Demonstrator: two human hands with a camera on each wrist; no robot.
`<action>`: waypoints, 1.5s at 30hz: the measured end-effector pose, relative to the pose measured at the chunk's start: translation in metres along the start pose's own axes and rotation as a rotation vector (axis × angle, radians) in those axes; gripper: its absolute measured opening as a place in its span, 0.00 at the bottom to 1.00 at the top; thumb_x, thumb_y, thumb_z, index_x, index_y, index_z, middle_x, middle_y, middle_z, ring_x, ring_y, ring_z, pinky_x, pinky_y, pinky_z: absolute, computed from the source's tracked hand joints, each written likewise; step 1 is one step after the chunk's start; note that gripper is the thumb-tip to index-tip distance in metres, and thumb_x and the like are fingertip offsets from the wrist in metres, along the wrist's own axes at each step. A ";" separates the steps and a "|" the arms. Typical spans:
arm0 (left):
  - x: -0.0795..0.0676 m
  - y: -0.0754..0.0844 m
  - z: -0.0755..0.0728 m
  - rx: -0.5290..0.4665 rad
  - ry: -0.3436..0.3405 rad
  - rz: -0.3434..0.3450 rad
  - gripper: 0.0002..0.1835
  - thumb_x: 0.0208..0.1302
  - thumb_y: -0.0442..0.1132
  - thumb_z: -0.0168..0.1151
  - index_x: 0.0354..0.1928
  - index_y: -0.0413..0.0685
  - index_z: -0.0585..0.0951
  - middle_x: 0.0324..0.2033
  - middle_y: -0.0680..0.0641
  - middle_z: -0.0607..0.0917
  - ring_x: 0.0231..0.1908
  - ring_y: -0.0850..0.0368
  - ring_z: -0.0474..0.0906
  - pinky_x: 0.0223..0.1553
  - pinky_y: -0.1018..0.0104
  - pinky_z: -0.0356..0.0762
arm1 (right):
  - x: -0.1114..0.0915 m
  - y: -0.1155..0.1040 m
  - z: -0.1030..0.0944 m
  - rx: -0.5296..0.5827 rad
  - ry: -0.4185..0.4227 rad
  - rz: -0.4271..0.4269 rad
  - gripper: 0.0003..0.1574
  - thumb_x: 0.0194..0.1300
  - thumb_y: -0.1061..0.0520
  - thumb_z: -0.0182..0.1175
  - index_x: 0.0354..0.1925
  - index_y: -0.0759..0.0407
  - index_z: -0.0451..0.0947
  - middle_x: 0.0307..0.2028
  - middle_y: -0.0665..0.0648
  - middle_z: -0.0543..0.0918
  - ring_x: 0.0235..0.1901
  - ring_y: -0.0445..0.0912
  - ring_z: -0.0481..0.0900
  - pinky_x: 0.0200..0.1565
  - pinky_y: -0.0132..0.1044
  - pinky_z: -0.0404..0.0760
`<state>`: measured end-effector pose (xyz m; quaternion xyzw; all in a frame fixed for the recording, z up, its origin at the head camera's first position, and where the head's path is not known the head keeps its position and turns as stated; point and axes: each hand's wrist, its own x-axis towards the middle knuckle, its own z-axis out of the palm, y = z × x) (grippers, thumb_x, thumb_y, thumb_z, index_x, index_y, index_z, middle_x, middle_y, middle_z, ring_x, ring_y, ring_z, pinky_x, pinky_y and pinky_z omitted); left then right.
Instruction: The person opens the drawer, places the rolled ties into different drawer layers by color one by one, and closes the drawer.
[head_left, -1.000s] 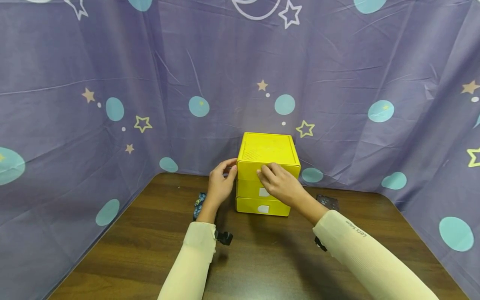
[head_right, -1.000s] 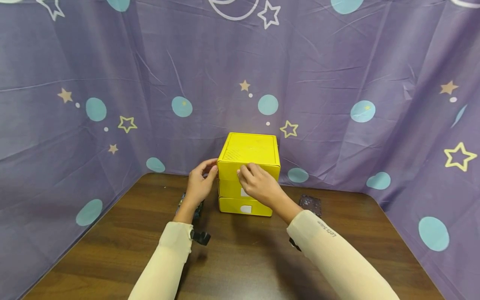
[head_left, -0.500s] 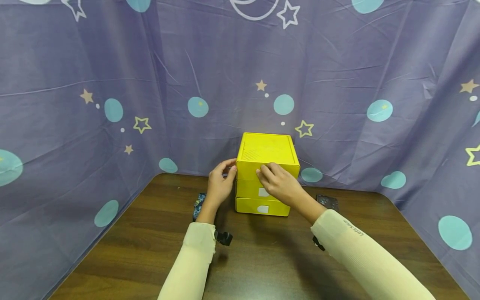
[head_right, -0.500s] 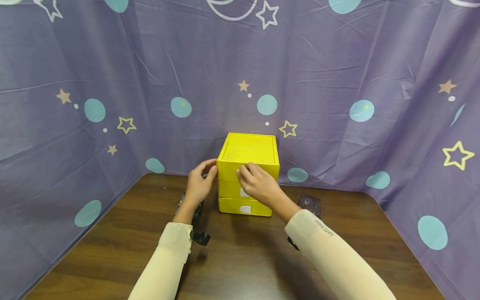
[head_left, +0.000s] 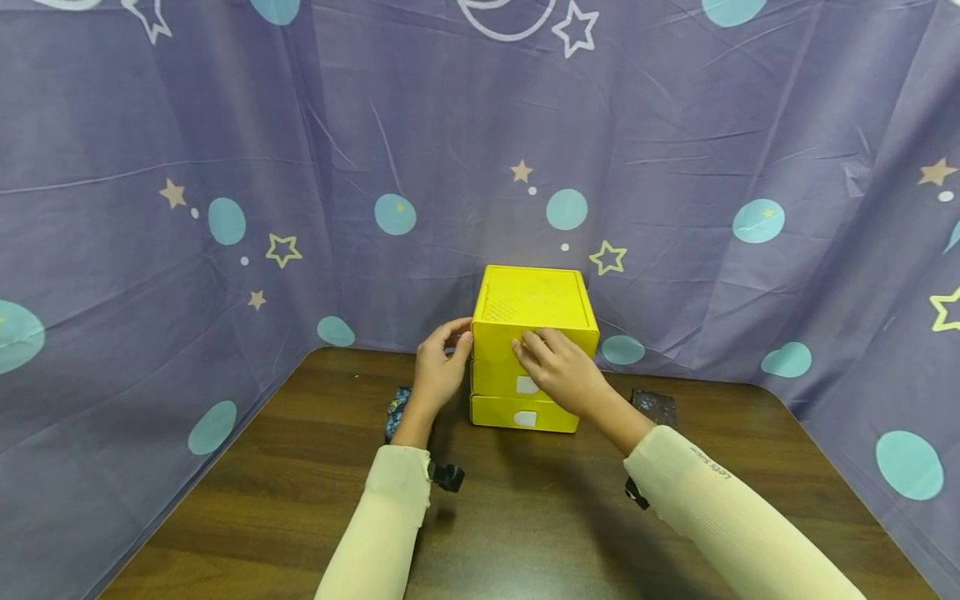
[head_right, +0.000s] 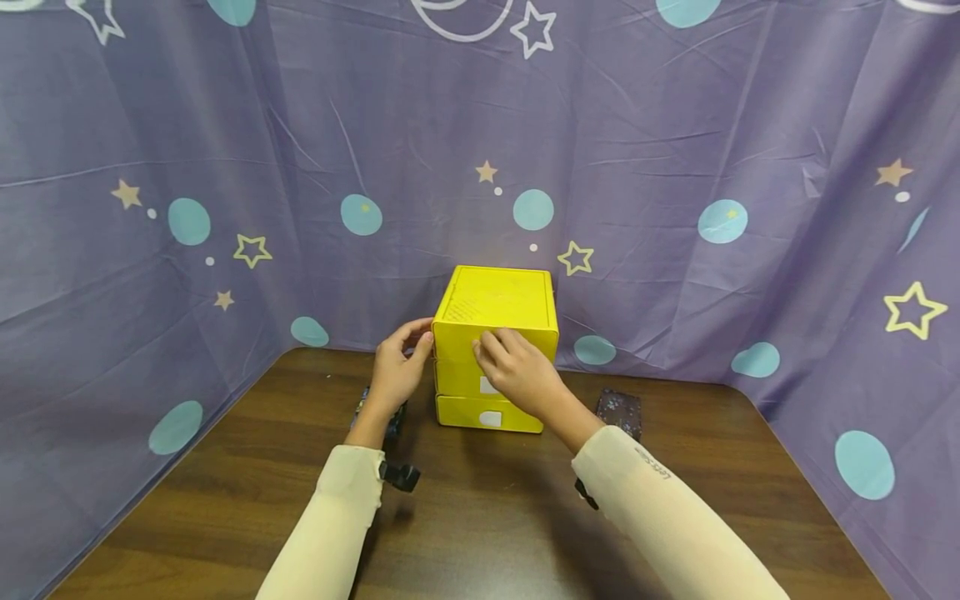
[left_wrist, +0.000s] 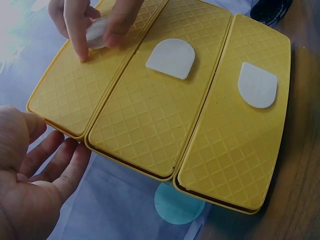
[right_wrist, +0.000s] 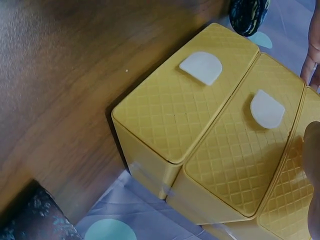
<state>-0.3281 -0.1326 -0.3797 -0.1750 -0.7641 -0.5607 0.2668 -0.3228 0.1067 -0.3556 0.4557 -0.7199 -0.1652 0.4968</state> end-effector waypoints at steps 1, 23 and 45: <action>0.000 0.000 0.000 -0.001 0.000 0.001 0.16 0.78 0.40 0.58 0.62 0.47 0.82 0.52 0.46 0.85 0.48 0.52 0.81 0.45 0.59 0.84 | -0.001 -0.001 0.000 0.019 0.000 0.010 0.19 0.77 0.66 0.48 0.55 0.67 0.83 0.46 0.64 0.80 0.44 0.56 0.78 0.50 0.43 0.82; 0.000 -0.003 0.001 0.010 0.008 0.014 0.16 0.77 0.40 0.58 0.62 0.47 0.82 0.52 0.47 0.86 0.47 0.52 0.82 0.44 0.60 0.85 | -0.020 -0.033 0.002 0.108 0.031 0.106 0.20 0.74 0.55 0.53 0.57 0.61 0.83 0.53 0.64 0.80 0.52 0.60 0.78 0.53 0.49 0.81; -0.001 -0.001 0.000 0.005 0.014 0.023 0.16 0.77 0.40 0.58 0.61 0.45 0.82 0.52 0.45 0.86 0.47 0.50 0.82 0.44 0.57 0.85 | -0.029 -0.055 0.022 0.109 -0.093 0.106 0.25 0.59 0.64 0.64 0.57 0.60 0.80 0.50 0.62 0.79 0.47 0.57 0.77 0.49 0.46 0.81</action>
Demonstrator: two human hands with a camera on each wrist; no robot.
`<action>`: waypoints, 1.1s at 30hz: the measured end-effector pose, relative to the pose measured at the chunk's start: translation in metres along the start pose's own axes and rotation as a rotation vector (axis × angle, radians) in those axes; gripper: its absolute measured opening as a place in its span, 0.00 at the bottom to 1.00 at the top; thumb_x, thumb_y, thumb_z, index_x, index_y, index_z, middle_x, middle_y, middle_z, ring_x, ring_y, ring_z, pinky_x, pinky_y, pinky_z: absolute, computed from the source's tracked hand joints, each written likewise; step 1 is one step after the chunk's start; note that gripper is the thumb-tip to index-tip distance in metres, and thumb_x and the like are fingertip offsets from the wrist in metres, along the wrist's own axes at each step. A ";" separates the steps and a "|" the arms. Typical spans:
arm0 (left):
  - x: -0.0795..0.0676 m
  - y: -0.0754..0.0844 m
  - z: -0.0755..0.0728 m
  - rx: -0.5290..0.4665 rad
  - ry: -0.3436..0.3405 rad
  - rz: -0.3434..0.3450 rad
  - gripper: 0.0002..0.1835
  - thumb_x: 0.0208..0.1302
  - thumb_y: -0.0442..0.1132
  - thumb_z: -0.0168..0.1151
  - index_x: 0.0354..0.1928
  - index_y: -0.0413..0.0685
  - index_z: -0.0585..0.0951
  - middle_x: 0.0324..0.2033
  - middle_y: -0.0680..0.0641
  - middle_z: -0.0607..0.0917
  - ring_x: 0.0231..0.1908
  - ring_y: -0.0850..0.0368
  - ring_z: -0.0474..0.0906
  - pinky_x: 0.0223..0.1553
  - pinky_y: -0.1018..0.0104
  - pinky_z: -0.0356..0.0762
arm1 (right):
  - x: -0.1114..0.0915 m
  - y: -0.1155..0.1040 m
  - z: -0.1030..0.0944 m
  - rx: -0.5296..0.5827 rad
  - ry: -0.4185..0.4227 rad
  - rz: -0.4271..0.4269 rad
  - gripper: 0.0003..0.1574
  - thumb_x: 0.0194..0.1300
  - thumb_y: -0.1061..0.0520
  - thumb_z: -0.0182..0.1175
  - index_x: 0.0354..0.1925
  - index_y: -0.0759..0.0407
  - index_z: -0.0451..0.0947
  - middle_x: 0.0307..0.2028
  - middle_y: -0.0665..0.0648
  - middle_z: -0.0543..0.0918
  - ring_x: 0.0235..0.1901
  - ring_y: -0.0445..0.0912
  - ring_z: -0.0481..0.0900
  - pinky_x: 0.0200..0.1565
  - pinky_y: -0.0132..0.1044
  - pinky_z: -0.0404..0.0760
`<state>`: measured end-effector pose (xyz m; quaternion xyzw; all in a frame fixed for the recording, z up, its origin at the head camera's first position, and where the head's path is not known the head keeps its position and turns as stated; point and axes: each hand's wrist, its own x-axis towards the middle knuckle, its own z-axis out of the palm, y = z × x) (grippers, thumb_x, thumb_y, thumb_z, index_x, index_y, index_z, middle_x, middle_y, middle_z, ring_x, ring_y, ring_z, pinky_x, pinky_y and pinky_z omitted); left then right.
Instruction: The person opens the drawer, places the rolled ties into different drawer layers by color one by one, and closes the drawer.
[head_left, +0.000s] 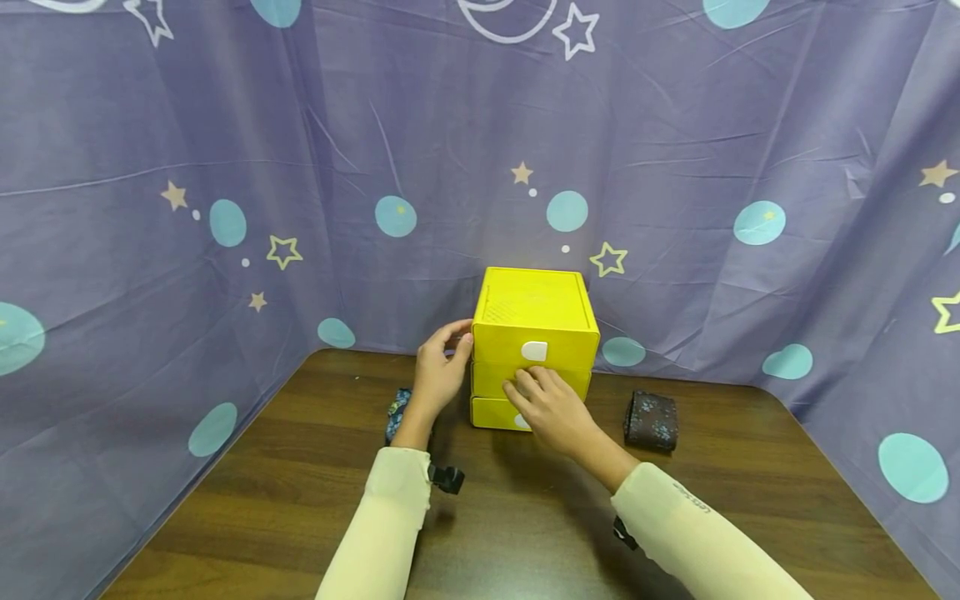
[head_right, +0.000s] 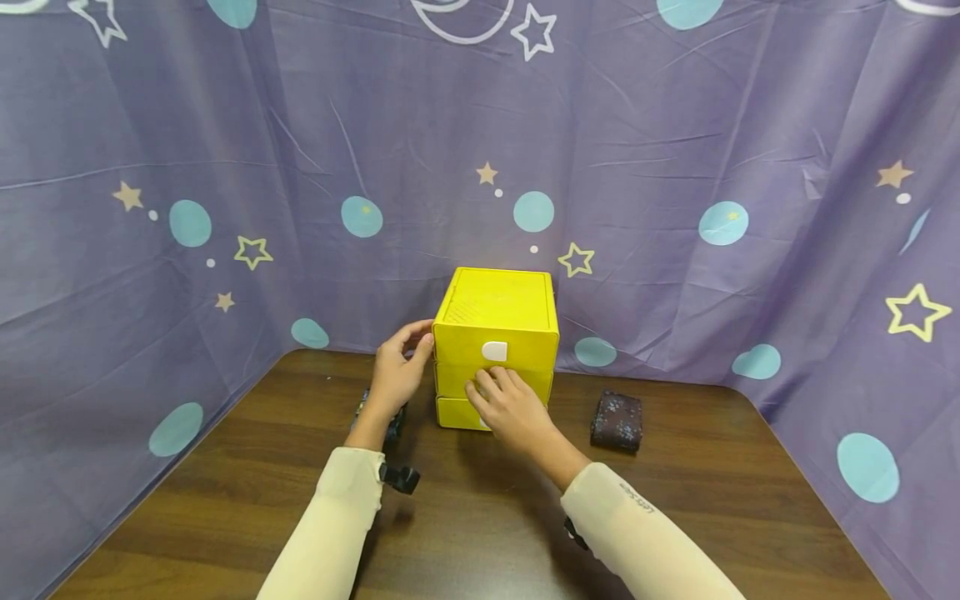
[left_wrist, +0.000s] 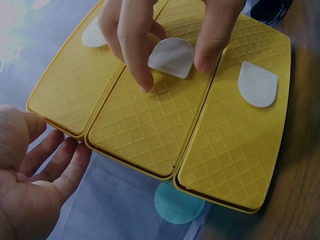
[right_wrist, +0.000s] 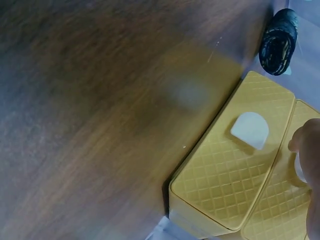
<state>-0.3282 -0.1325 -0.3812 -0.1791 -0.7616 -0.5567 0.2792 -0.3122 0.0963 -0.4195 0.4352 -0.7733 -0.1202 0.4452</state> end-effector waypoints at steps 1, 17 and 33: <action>0.000 0.000 0.000 -0.001 -0.001 -0.001 0.16 0.77 0.40 0.58 0.61 0.46 0.82 0.52 0.45 0.86 0.47 0.51 0.82 0.44 0.57 0.85 | -0.001 0.000 0.001 0.001 -0.011 0.003 0.25 0.59 0.65 0.64 0.57 0.60 0.80 0.50 0.62 0.78 0.47 0.57 0.76 0.49 0.46 0.80; 0.002 0.002 0.003 0.009 -0.002 -0.012 0.16 0.77 0.41 0.58 0.61 0.46 0.83 0.52 0.46 0.86 0.47 0.51 0.82 0.44 0.58 0.85 | -0.001 0.003 0.006 -0.027 0.013 -0.007 0.13 0.69 0.67 0.49 0.43 0.64 0.80 0.47 0.63 0.78 0.43 0.56 0.76 0.47 0.44 0.80; 0.001 -0.002 0.000 -0.005 -0.008 -0.017 0.16 0.77 0.42 0.58 0.61 0.48 0.82 0.53 0.46 0.85 0.48 0.51 0.81 0.47 0.51 0.84 | 0.001 0.001 0.010 -0.020 0.023 -0.013 0.09 0.67 0.68 0.52 0.40 0.64 0.79 0.47 0.63 0.78 0.42 0.56 0.75 0.44 0.44 0.80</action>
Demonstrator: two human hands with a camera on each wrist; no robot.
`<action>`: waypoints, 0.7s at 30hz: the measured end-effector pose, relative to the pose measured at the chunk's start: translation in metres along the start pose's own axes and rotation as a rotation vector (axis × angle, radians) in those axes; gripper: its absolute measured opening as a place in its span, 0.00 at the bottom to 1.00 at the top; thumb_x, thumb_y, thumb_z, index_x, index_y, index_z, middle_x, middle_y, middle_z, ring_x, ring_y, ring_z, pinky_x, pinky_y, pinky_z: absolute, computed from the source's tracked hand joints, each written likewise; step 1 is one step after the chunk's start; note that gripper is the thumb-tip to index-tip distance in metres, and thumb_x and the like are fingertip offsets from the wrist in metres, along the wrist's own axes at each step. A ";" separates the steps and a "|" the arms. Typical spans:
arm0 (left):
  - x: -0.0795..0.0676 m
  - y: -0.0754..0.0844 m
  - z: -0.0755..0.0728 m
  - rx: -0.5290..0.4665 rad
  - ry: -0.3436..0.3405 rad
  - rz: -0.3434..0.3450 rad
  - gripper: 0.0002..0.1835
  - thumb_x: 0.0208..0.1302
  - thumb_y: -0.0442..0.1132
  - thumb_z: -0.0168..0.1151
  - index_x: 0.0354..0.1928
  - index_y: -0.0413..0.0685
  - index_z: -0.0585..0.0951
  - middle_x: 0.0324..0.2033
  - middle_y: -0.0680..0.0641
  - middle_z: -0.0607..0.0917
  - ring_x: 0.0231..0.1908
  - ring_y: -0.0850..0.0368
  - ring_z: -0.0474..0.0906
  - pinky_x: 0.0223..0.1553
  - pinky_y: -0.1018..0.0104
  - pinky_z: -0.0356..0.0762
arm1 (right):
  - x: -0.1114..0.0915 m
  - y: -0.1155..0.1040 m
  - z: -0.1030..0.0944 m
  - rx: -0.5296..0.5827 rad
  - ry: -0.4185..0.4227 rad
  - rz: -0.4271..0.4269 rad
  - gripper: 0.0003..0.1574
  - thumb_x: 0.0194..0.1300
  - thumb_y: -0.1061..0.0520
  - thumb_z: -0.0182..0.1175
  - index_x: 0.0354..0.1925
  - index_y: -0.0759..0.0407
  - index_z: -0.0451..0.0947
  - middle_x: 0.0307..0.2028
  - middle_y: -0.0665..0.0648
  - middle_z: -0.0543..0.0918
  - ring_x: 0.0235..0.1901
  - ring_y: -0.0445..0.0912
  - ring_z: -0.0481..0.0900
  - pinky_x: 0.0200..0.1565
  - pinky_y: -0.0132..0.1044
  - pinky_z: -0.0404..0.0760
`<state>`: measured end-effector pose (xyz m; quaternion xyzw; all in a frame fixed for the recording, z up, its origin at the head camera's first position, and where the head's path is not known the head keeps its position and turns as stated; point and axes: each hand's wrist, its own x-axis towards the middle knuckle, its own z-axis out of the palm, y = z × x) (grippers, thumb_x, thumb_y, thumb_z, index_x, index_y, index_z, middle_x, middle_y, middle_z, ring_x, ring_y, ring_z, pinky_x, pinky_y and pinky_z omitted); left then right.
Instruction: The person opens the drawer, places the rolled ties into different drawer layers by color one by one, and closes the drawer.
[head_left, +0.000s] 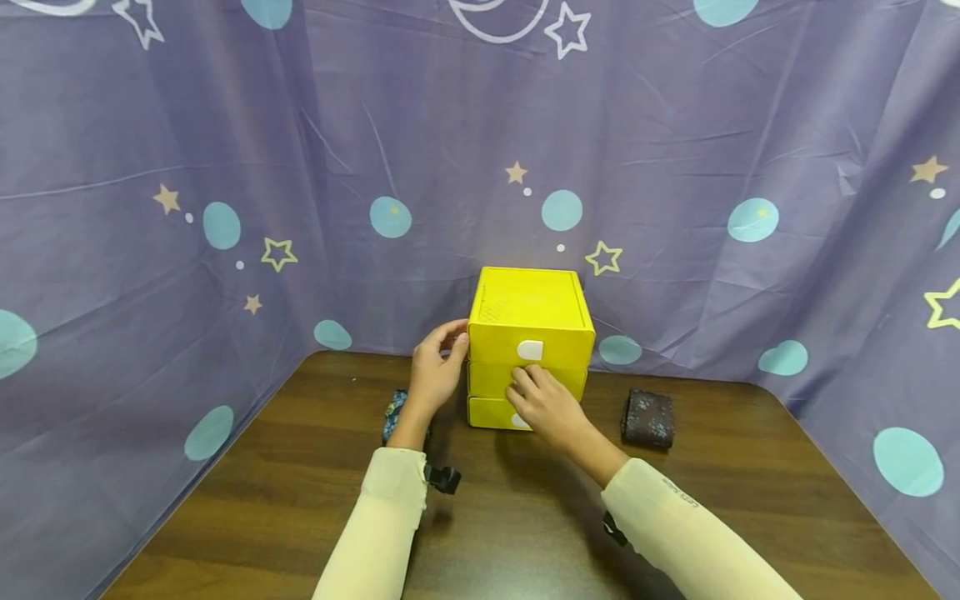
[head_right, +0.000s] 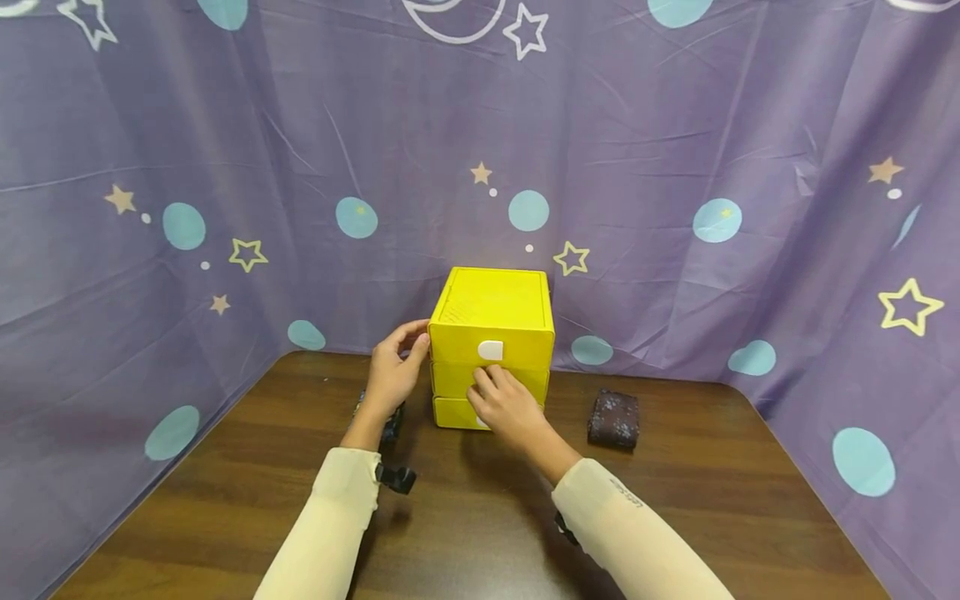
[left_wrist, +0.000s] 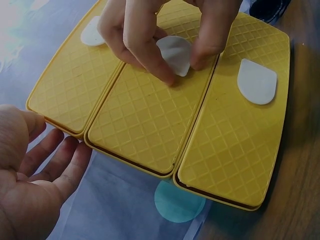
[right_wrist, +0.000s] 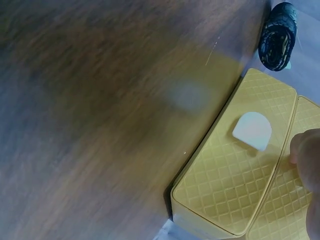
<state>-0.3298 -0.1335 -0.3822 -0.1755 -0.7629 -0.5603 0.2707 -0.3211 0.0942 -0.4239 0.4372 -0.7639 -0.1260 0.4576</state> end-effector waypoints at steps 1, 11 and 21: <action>0.000 0.000 0.000 0.000 0.000 0.004 0.16 0.78 0.42 0.58 0.61 0.48 0.82 0.53 0.46 0.85 0.48 0.51 0.81 0.47 0.52 0.84 | 0.000 0.000 0.000 0.006 -0.005 0.003 0.09 0.67 0.69 0.52 0.40 0.64 0.79 0.47 0.64 0.78 0.42 0.56 0.75 0.44 0.44 0.80; -0.001 -0.003 -0.002 0.027 -0.007 0.034 0.16 0.78 0.42 0.57 0.62 0.49 0.82 0.53 0.46 0.85 0.47 0.51 0.82 0.46 0.54 0.84 | 0.002 0.001 0.004 -0.015 0.015 -0.008 0.11 0.68 0.69 0.51 0.41 0.64 0.81 0.45 0.62 0.79 0.41 0.55 0.76 0.46 0.42 0.80; 0.001 -0.003 -0.005 0.058 -0.061 0.092 0.17 0.78 0.41 0.57 0.63 0.46 0.81 0.51 0.44 0.85 0.47 0.50 0.82 0.43 0.55 0.85 | -0.002 0.001 0.000 0.017 -0.006 0.018 0.08 0.68 0.69 0.55 0.42 0.64 0.80 0.45 0.62 0.78 0.41 0.55 0.75 0.46 0.42 0.80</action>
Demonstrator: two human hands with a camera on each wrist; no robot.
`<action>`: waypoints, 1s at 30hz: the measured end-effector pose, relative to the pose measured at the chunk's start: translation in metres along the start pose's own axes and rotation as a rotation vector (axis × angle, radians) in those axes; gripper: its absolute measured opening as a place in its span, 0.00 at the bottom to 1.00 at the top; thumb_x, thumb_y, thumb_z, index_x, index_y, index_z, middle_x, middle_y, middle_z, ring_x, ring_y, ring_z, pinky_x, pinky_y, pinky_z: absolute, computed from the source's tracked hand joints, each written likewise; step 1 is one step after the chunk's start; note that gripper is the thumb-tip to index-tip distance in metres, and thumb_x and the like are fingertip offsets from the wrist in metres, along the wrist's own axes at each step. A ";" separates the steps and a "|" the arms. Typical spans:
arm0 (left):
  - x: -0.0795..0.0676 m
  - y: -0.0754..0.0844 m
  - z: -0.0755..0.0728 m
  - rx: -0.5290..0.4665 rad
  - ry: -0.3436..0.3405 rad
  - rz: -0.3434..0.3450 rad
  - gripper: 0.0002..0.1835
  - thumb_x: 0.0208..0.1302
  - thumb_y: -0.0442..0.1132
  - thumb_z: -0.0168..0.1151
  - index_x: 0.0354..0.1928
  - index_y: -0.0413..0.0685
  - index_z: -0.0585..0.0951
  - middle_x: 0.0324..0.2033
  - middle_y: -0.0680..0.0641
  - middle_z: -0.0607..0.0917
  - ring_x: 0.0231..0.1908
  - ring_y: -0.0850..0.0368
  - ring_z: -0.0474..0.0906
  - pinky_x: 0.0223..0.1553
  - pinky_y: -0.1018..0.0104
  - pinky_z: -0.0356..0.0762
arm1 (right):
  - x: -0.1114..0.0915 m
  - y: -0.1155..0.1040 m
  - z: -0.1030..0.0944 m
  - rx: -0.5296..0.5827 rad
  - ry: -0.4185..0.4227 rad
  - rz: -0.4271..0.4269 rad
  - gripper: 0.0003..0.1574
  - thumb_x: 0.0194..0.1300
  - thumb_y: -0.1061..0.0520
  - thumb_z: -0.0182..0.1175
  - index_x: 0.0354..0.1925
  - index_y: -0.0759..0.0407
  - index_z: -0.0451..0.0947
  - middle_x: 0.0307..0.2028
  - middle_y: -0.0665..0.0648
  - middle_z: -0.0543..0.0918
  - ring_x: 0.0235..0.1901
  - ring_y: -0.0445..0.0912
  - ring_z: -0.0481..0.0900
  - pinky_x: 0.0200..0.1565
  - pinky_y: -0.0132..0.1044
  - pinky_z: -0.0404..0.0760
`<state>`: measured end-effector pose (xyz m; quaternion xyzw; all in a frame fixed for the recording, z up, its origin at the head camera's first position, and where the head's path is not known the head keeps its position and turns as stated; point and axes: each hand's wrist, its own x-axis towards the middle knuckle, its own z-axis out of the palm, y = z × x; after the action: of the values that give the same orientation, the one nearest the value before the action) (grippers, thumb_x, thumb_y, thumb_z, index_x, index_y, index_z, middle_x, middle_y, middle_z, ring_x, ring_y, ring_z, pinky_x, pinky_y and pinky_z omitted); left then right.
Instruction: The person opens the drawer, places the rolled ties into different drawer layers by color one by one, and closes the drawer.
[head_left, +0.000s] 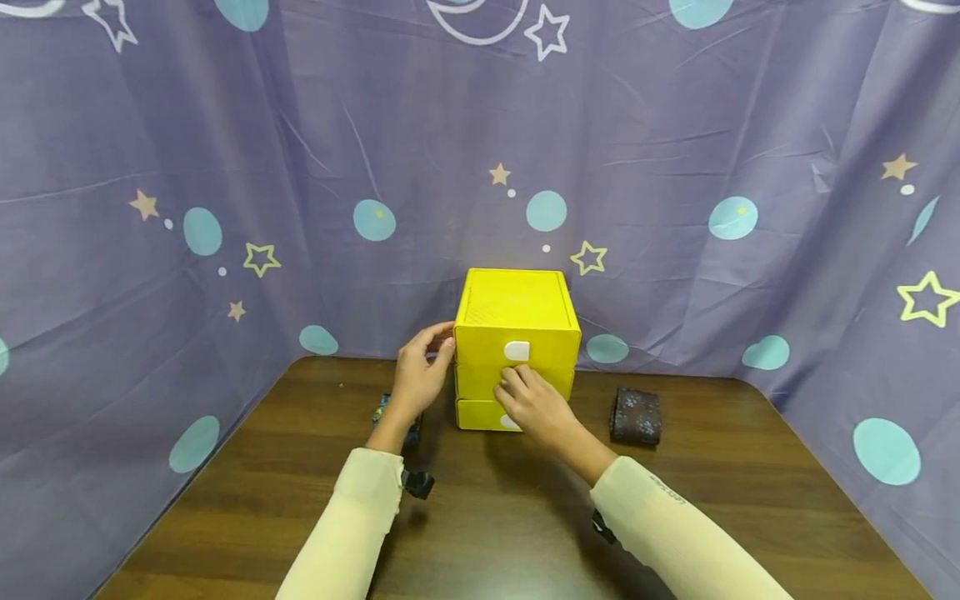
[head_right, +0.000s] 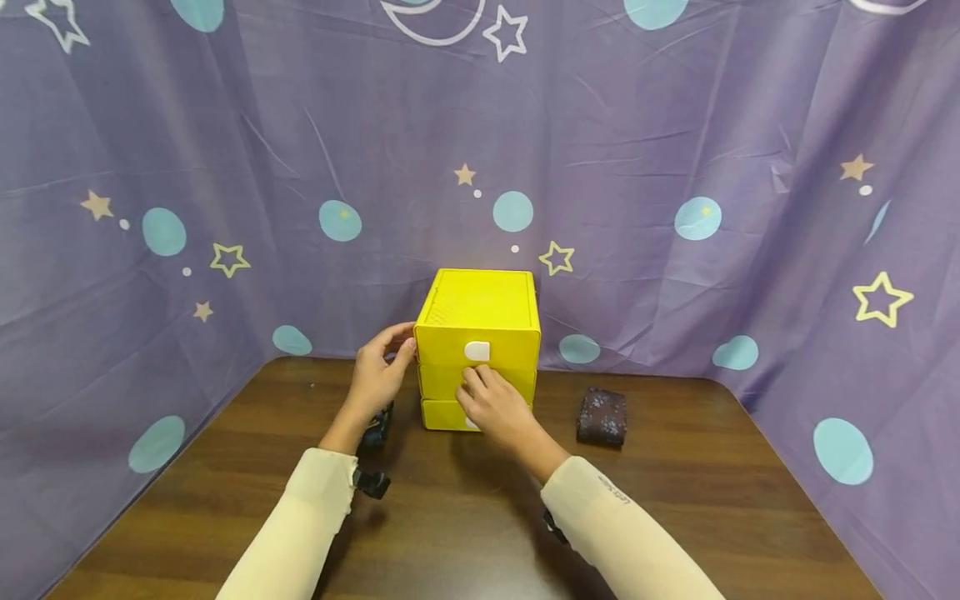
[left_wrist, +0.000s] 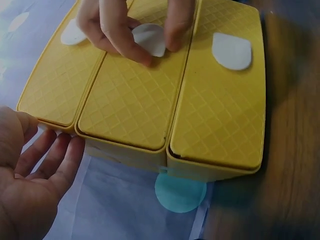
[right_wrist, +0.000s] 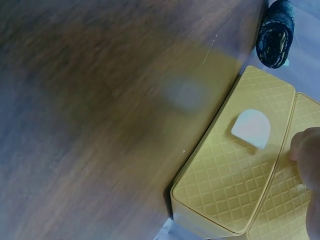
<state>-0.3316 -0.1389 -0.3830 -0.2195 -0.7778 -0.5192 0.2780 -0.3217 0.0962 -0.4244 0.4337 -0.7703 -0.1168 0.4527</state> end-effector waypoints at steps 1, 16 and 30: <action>0.001 -0.001 -0.001 0.008 -0.004 0.012 0.17 0.78 0.40 0.58 0.64 0.45 0.80 0.51 0.44 0.85 0.47 0.50 0.82 0.43 0.55 0.86 | 0.001 0.000 0.000 -0.002 0.004 0.002 0.09 0.68 0.69 0.54 0.42 0.64 0.80 0.45 0.62 0.78 0.41 0.55 0.75 0.46 0.42 0.80; 0.001 -0.008 -0.004 0.008 -0.025 0.086 0.18 0.75 0.35 0.61 0.64 0.43 0.81 0.47 0.42 0.85 0.41 0.49 0.84 0.40 0.55 0.86 | 0.002 -0.002 0.000 -0.018 -0.025 0.022 0.11 0.68 0.68 0.53 0.43 0.63 0.81 0.46 0.61 0.78 0.41 0.54 0.74 0.43 0.42 0.80; 0.000 -0.009 -0.003 0.001 -0.018 0.085 0.19 0.74 0.34 0.61 0.64 0.43 0.80 0.47 0.42 0.85 0.40 0.50 0.84 0.43 0.50 0.86 | 0.003 -0.001 0.003 0.002 0.070 0.021 0.15 0.66 0.69 0.47 0.40 0.63 0.81 0.43 0.62 0.79 0.39 0.55 0.75 0.40 0.43 0.79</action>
<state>-0.3368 -0.1451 -0.3886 -0.2567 -0.7705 -0.5046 0.2931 -0.3241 0.0926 -0.4247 0.4298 -0.7587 -0.0959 0.4801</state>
